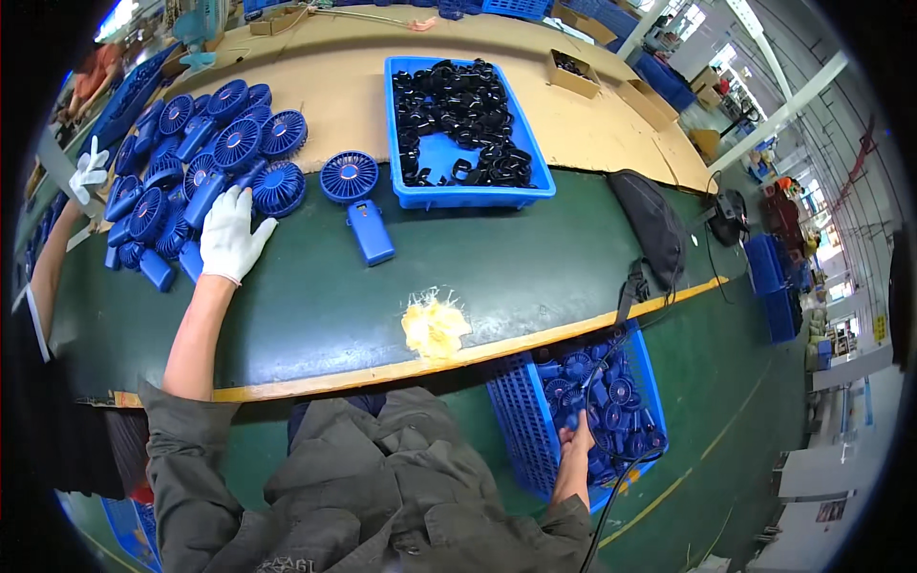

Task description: The person assembles portable fans by taking fan components from the table and attachment pieces from a tray, fastening each piece onto a fan by hand, and placing the assembled fans into a crate.

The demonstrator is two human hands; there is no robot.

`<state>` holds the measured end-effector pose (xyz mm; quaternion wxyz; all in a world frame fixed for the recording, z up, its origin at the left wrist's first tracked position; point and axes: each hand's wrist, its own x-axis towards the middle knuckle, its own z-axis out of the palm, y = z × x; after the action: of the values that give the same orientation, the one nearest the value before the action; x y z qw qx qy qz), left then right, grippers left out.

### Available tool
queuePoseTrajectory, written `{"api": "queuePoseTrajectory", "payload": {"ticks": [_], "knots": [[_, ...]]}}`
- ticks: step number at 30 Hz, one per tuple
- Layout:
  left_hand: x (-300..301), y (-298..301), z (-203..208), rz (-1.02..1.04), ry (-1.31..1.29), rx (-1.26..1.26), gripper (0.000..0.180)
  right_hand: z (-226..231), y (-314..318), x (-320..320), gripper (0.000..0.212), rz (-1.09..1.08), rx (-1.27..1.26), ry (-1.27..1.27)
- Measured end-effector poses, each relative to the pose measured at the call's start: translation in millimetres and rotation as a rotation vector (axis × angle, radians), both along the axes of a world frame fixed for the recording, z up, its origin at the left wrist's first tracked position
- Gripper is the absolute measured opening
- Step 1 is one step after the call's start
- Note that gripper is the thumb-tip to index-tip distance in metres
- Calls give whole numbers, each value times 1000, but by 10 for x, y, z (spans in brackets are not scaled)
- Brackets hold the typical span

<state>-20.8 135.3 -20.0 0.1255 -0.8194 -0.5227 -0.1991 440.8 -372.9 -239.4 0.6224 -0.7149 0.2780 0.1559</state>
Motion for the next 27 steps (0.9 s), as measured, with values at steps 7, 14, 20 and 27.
{"api": "queuePoseTrajectory", "payload": {"ticks": [7, 14, 20, 27], "knots": [[27, 28, 15, -71, 19, 37, 43, 1099, 1284, -924, 13, 942, 223, -301], [115, -294, 310, -316, -59, -303, 32, 2934, 2872, -1332, 14, 1269, 303, -1448], [71, -826, 370, -377, 129, -264, 47, 2987, 4477, -1063, 32, 1467, -549, -1635], [145, -1203, 297, -241, -99, -122, 41, 2789, 4987, -1107, 19, 1676, -959, -1483]]}}
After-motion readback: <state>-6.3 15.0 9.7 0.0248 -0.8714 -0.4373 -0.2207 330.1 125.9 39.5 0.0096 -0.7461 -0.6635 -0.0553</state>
